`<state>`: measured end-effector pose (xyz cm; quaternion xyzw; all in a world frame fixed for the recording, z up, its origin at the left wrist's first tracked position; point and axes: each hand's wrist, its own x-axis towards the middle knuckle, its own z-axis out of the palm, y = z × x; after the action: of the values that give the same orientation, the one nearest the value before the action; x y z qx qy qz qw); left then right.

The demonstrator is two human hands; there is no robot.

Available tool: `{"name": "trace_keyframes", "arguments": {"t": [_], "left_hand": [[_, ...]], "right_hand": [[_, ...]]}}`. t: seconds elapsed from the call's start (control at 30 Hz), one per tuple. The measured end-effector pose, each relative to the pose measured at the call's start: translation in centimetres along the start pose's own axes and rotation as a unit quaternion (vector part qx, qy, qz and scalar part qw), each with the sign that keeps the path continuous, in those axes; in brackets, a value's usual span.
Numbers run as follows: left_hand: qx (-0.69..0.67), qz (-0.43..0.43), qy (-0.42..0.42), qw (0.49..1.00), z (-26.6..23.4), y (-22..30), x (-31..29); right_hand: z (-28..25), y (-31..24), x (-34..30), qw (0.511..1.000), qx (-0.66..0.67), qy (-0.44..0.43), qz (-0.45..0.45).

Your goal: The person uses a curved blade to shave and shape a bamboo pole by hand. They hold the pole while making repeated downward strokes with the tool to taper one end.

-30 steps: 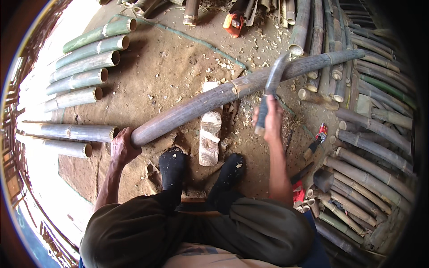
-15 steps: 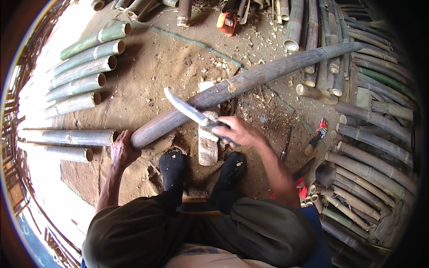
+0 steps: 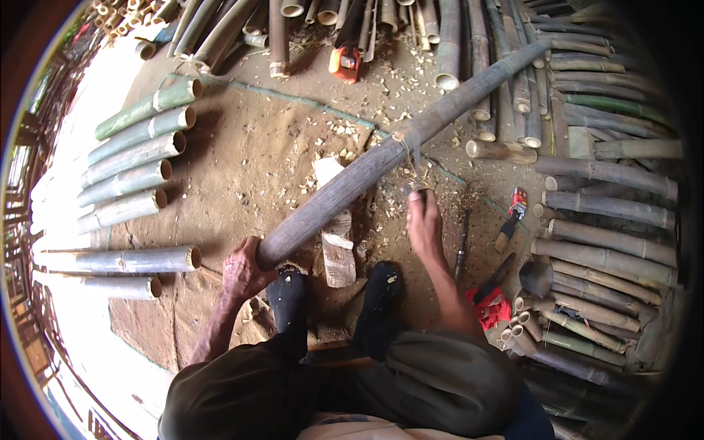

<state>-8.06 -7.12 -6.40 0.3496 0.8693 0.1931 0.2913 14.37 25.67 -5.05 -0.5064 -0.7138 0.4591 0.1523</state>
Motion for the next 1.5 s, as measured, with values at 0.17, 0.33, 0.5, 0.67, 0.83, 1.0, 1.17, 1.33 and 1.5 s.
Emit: {"name": "trace_keyframes", "arguments": {"t": [0.17, 0.33, 0.5, 0.67, 0.83, 1.0, 1.17, 1.33, 1.5], "left_hand": [[0.074, -0.003, 0.143, 0.987, 3.1, 3.0, -0.4], [0.079, -0.003, 0.161, 0.984, 4.3, 3.6, 0.1], [0.088, -0.013, 0.174, 0.981, 4.1, 2.6, -0.3], [0.079, -0.02, 0.171, 0.982, 3.4, 2.8, -0.7], [0.046, -0.019, 0.127, 0.991, 3.0, 2.7, 0.2], [0.032, -0.052, 0.08, 0.995, 1.8, 2.9, -0.2], [0.0, -0.04, 0.073, 0.997, 1.8, 3.7, 0.2], [-0.023, -0.017, 0.051, 0.998, 1.4, 2.3, 0.0], [-0.032, -0.004, 0.04, 0.999, 0.2, 2.3, 0.4]], "right_hand": [[-0.7, 1.2, 0.4, 0.913, -0.282, -0.063, -0.287], [-3.4, 1.9, 7.6, 0.984, -0.144, 0.102, -0.022], [-4.5, -1.3, 5.8, 0.932, -0.31, -0.112, -0.151], [-4.7, -4.9, 5.9, 0.933, -0.319, -0.144, -0.079], [-3.2, -2.1, 6.0, 0.961, -0.265, -0.056, -0.059], [-2.2, 0.2, 5.1, 0.903, -0.326, -0.158, -0.231], [-3.0, 1.3, 8.7, 0.969, -0.198, 0.09, -0.117], [-2.4, 2.5, 5.5, 0.922, -0.295, -0.04, -0.246], [-1.9, 1.5, 6.1, 0.937, -0.275, -0.04, -0.212]]}}
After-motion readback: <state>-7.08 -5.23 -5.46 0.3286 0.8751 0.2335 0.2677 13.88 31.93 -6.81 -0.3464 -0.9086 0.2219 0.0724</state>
